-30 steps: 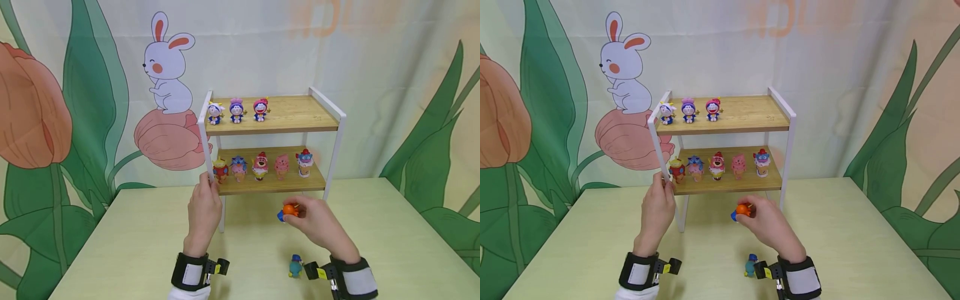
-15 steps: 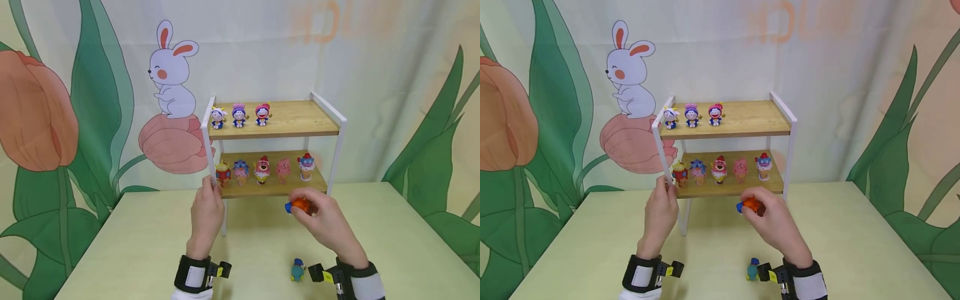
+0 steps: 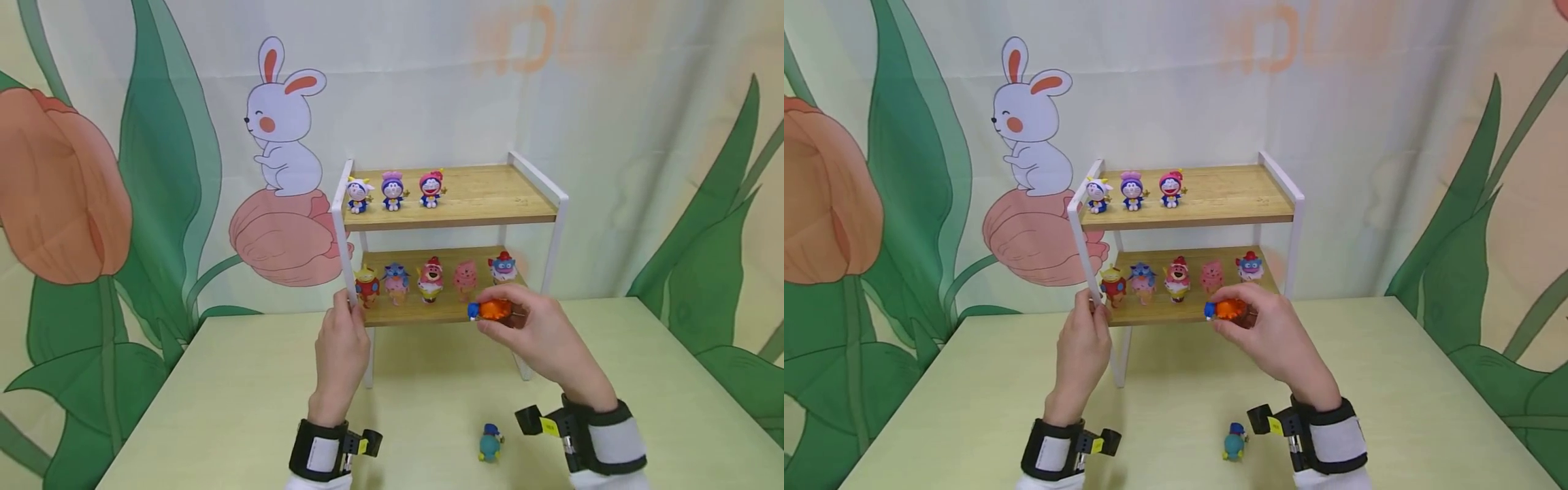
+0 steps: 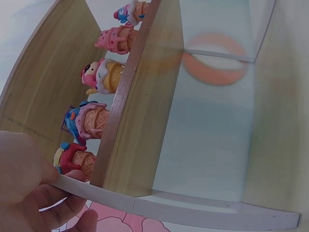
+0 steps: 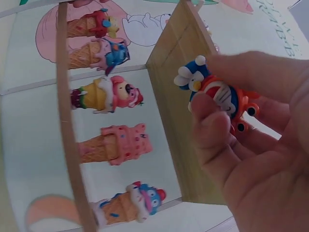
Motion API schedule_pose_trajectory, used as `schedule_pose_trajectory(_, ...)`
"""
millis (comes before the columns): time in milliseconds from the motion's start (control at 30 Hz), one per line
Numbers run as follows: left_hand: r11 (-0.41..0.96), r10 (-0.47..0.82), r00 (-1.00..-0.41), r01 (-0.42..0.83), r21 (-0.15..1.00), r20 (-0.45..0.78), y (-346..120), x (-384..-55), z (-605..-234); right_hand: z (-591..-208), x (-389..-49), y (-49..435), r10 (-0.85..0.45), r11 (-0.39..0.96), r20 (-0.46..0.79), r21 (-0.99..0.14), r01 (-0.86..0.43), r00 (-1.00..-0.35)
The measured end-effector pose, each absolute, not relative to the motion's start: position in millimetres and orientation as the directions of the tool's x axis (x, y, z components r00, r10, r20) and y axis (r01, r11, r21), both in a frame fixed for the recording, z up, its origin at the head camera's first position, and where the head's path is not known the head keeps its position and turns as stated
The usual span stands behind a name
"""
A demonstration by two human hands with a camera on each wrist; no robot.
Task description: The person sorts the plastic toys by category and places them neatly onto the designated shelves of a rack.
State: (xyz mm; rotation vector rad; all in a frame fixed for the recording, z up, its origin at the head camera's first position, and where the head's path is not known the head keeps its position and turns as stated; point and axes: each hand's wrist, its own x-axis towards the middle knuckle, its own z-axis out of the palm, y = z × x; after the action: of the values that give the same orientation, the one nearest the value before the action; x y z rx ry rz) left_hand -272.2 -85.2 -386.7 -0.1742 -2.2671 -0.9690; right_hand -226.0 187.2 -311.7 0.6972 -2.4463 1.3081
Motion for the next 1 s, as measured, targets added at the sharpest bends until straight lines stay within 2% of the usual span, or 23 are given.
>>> schedule_pose_trajectory(267,0.716,-0.128,-0.777,0.358,0.6,0.616,-84,-272,-386,-272,-234,190,-0.299,0.566,0.529,-0.572,-0.594,-0.795)
schedule_pose_trajectory(567,0.713,-0.13,-0.787,0.348,0.608,0.603,-85,-270,-389,-217,-247,187,-0.356,0.631,0.621,-0.391,-0.67,-0.698)
schedule_pose_trajectory(767,0.708,-0.129,-0.78,0.359,0.608,0.612,-85,-270,-387,-186,-272,178,-0.351,0.718,0.58,-0.337,-0.609,-0.735)
schedule_pose_trajectory(1000,0.707,-0.124,-0.776,0.368,0.603,0.619,-85,-272,-387,-168,-301,168,-0.375,0.796,0.485,-0.269,-0.542,-0.79)
